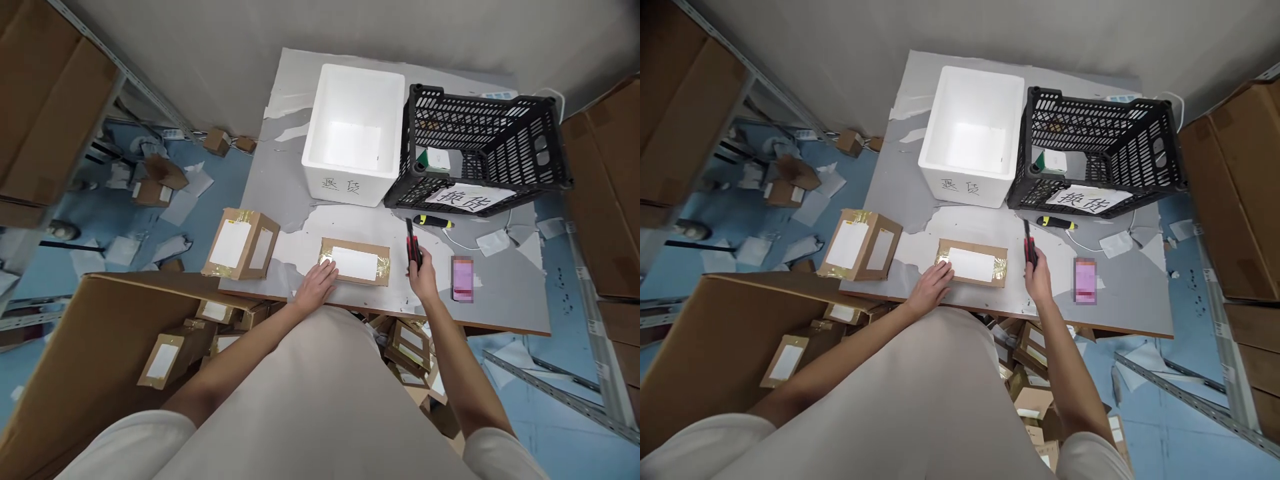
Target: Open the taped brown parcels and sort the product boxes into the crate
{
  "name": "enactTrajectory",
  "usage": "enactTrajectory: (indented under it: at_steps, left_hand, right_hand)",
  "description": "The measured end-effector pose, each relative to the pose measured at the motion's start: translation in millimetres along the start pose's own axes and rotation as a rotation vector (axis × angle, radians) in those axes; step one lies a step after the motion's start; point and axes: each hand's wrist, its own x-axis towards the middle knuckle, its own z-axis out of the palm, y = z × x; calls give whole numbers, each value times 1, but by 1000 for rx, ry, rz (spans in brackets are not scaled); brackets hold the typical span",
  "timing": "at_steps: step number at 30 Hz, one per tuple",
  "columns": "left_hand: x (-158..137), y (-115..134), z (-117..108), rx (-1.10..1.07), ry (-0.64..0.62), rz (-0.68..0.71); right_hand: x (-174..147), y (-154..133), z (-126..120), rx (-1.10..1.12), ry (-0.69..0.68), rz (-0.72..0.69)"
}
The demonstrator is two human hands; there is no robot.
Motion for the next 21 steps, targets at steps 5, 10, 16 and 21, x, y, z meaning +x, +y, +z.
enactTrajectory:
  at_steps: [5,10,16,21]
  left_hand:
    - [0,-8,12,50,-49,22]
    - [-2,-10,12,28,-55,35]
    - [-3,-10,13,-20,-47,13]
    - [-10,-12,13,-34,-52,25]
  right_hand:
    - [-2,-94,-16,-279,-391,-610]
    - [8,-130,-8,-654,-599,-792]
    - [17,-139,-7,-814,-652,-857]
    - [13,-150,-8,-876,-715,-854]
